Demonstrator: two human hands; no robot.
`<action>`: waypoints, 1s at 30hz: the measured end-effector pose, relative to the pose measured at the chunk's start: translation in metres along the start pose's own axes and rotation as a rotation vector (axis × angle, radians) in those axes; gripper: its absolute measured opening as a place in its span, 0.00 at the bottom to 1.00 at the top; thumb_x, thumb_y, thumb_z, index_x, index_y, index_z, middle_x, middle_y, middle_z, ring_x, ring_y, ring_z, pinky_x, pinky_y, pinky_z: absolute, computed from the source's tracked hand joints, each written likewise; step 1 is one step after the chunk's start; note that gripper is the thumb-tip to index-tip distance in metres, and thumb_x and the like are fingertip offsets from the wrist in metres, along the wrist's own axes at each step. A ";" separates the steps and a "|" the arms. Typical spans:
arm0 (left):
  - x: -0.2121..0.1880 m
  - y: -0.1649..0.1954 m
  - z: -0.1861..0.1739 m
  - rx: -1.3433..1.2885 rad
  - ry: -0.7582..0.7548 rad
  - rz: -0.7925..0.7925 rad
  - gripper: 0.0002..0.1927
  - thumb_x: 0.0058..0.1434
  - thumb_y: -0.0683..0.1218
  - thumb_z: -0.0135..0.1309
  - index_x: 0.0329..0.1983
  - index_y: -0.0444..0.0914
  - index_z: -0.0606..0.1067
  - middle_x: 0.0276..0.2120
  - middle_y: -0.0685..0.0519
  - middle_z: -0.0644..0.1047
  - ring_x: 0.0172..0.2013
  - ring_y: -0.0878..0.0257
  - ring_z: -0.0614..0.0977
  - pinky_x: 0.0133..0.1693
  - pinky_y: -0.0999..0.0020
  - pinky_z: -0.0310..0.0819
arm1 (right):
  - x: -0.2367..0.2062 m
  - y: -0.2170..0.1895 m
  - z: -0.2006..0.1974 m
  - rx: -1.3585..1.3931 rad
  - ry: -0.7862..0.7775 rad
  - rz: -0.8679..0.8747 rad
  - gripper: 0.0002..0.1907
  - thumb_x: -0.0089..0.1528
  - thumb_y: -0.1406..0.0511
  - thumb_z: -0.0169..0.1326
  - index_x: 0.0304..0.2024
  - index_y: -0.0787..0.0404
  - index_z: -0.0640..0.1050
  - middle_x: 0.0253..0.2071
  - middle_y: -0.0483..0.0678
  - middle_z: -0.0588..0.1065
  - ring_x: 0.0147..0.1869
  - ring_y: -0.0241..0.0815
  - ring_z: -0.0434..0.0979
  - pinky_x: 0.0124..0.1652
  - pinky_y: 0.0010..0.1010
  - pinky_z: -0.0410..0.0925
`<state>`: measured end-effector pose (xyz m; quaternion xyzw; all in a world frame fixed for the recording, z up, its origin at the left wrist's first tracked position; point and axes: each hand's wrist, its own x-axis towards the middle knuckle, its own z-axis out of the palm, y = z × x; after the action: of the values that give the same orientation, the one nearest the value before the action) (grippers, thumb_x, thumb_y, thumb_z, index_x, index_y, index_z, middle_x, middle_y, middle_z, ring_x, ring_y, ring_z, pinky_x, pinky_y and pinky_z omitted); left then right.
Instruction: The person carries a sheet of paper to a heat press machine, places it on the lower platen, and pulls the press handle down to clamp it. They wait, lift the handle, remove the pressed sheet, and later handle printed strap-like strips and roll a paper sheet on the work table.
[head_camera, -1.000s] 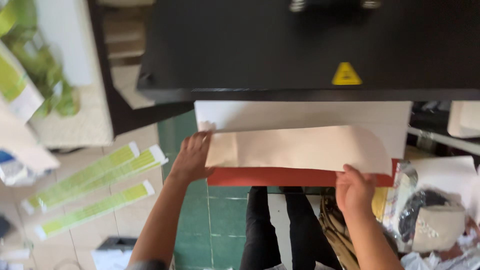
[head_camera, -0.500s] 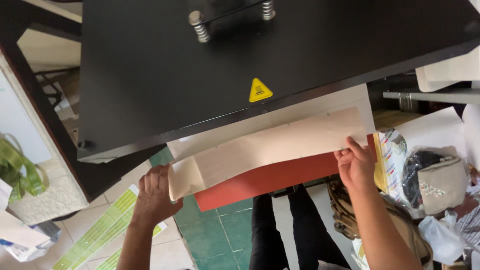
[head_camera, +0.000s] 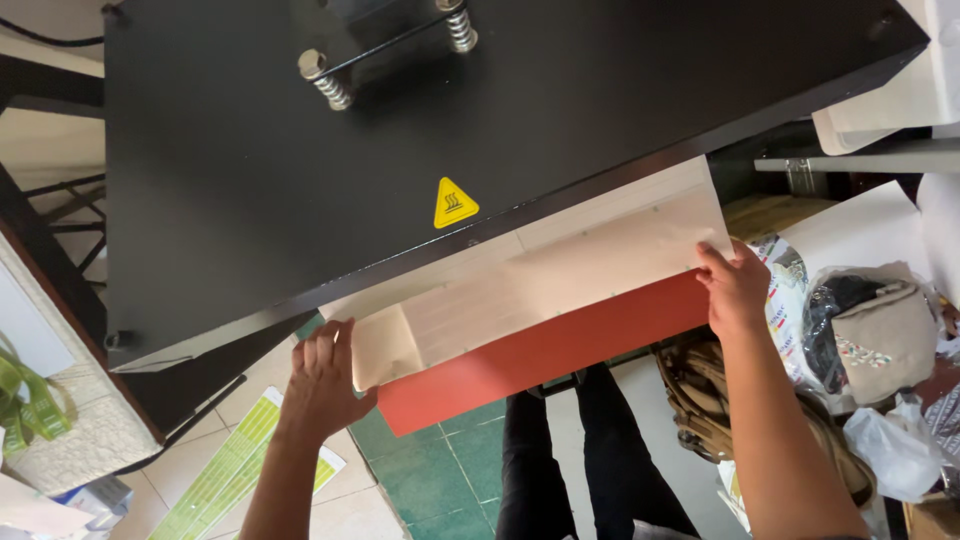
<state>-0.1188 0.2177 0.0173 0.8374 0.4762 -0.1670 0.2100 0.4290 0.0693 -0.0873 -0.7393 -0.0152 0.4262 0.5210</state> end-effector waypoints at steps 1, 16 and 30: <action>0.002 0.002 0.002 0.001 0.000 0.004 0.55 0.39 0.57 0.69 0.68 0.33 0.59 0.61 0.44 0.63 0.63 0.46 0.64 0.62 0.47 0.59 | 0.003 0.002 -0.002 -0.082 0.028 -0.042 0.15 0.63 0.66 0.64 0.52 0.59 0.80 0.40 0.39 0.79 0.38 0.30 0.75 0.38 0.24 0.67; 0.028 -0.010 0.045 -0.087 0.144 -0.228 0.47 0.55 0.60 0.64 0.72 0.33 0.60 0.65 0.37 0.63 0.66 0.39 0.61 0.63 0.43 0.56 | 0.041 0.054 -0.028 -0.684 0.110 -0.716 0.14 0.68 0.68 0.68 0.52 0.65 0.77 0.40 0.47 0.79 0.40 0.35 0.79 0.42 0.25 0.72; 0.078 -0.116 0.088 -0.539 0.502 -0.294 0.04 0.61 0.41 0.54 0.37 0.36 0.78 0.33 0.46 0.80 0.38 0.48 0.81 0.43 0.54 0.74 | 0.016 0.045 -0.015 -0.927 0.060 -0.926 0.03 0.73 0.72 0.60 0.47 0.60 0.83 0.43 0.51 0.78 0.39 0.42 0.80 0.44 0.31 0.73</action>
<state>-0.1881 0.2827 -0.1176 0.6901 0.6543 0.1453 0.2731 0.4302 0.0447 -0.1306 -0.8159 -0.4994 0.0863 0.2782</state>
